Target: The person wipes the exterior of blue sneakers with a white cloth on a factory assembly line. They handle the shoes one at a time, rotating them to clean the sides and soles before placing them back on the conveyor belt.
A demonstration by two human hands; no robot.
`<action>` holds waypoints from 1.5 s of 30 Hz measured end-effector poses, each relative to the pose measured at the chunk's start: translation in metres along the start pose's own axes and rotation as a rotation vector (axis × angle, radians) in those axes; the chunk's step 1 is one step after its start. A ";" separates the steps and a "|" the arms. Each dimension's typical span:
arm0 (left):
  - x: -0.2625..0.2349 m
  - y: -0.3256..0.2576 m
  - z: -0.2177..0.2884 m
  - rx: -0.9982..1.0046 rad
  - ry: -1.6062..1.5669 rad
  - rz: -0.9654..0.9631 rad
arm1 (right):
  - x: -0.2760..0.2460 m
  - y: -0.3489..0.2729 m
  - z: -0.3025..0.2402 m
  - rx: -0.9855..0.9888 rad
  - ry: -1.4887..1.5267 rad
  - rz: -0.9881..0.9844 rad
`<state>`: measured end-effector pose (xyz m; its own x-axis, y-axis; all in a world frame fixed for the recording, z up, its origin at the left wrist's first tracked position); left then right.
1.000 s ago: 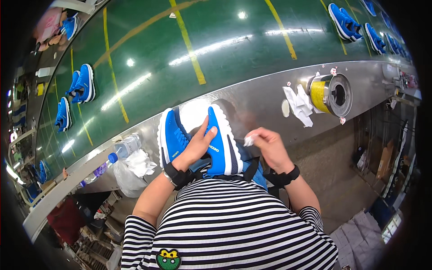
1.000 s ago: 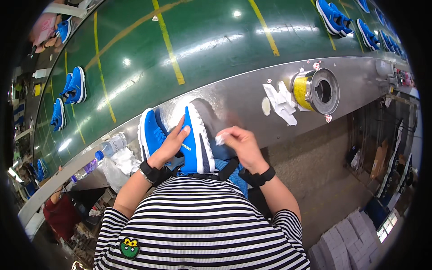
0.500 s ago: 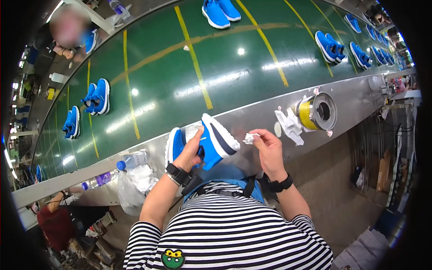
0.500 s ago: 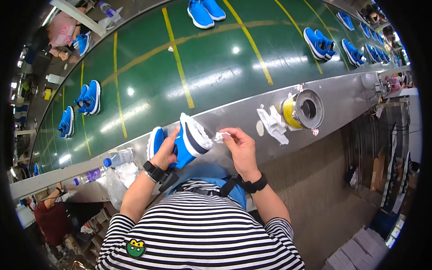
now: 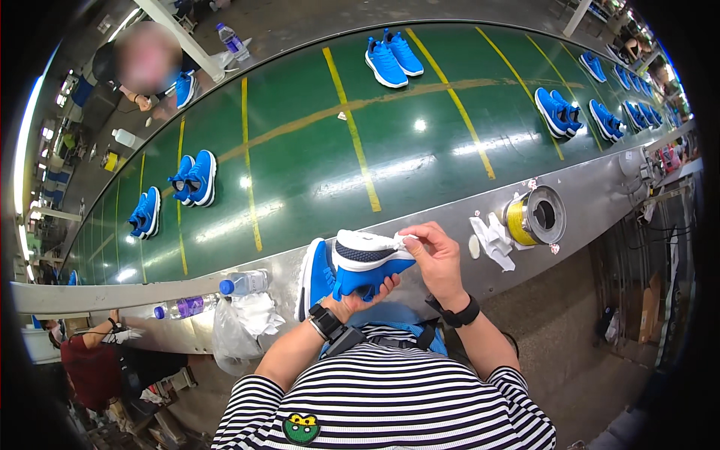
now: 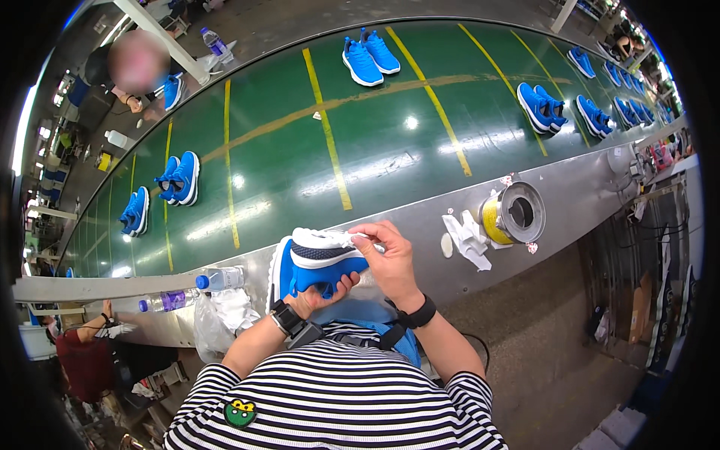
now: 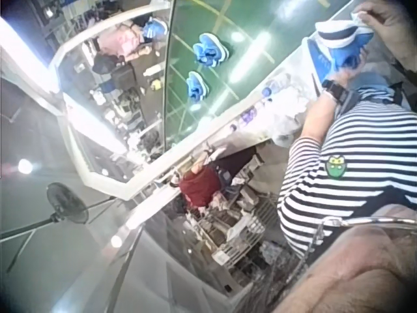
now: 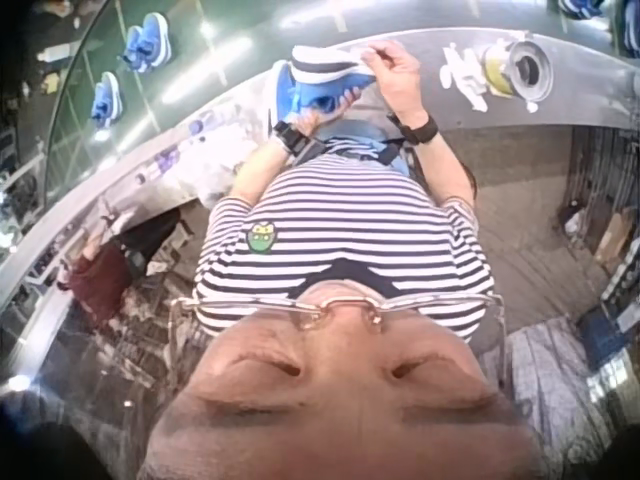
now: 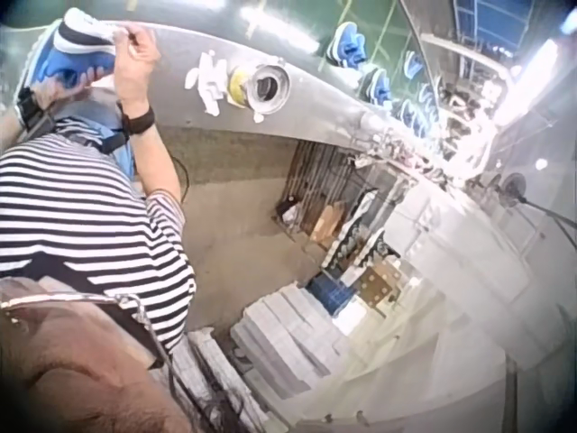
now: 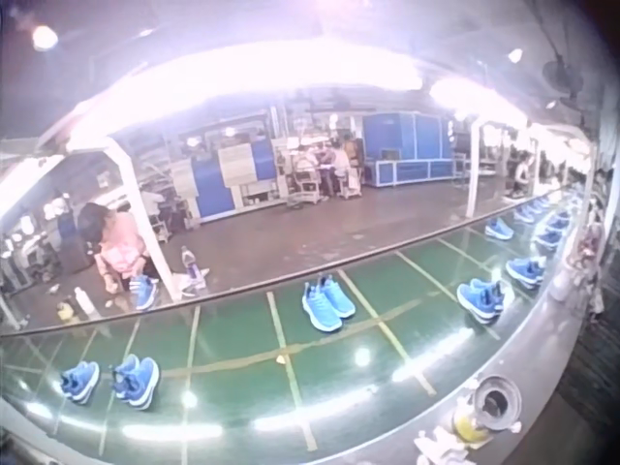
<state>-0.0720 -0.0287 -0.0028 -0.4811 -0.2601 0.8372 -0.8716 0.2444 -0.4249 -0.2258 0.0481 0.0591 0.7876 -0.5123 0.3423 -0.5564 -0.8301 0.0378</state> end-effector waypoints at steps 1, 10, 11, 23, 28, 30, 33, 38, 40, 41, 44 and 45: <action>-0.002 0.000 -0.002 -0.010 -0.023 -0.016 | 0.002 0.000 0.000 -0.012 -0.018 -0.003; 0.003 -0.005 -0.005 0.020 -0.020 -0.128 | 0.003 -0.009 0.005 -0.050 -0.114 0.019; 0.005 -0.005 -0.006 0.029 -0.025 -0.115 | 0.002 -0.010 0.005 -0.044 -0.125 0.031; 0.001 0.008 -0.013 0.077 -0.089 0.041 | 0.007 -0.025 0.025 0.076 -0.113 0.189; 0.002 0.014 -0.013 0.170 -0.044 0.223 | 0.005 -0.025 0.032 0.113 -0.115 0.220; 0.001 0.016 -0.011 0.187 -0.017 0.234 | 0.004 -0.025 0.031 0.166 -0.081 0.227; -0.003 0.022 -0.008 0.289 0.094 0.269 | 0.004 -0.024 0.029 0.227 0.024 0.259; -0.013 0.028 0.002 0.475 0.455 0.269 | 0.002 -0.025 0.031 0.196 0.177 0.316; -0.005 0.030 0.002 0.543 0.533 0.371 | 0.002 -0.026 0.029 0.210 0.211 0.330; -0.001 0.031 0.003 0.614 0.550 0.403 | 0.001 -0.026 0.030 0.206 0.207 0.335; 0.012 0.033 0.003 0.779 0.608 0.449 | -0.005 -0.031 0.036 0.197 0.219 0.367; 0.013 0.033 0.005 0.800 0.645 0.464 | -0.007 -0.032 0.038 0.195 0.227 0.382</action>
<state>-0.1073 -0.0285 -0.0080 -0.8375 0.2882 0.4642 -0.5428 -0.5370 -0.6458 -0.2031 0.0701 0.0202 0.4473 -0.7453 0.4944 -0.7172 -0.6292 -0.2995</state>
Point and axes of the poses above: each hand's wrist, its own y-axis towards the middle knuckle, its own x-axis out of the palm, z = x × y, the point moved 1 cm from there along y, towards the middle knuckle, and after that the axes turned 15 degrees about y, right-handed, at the moved point
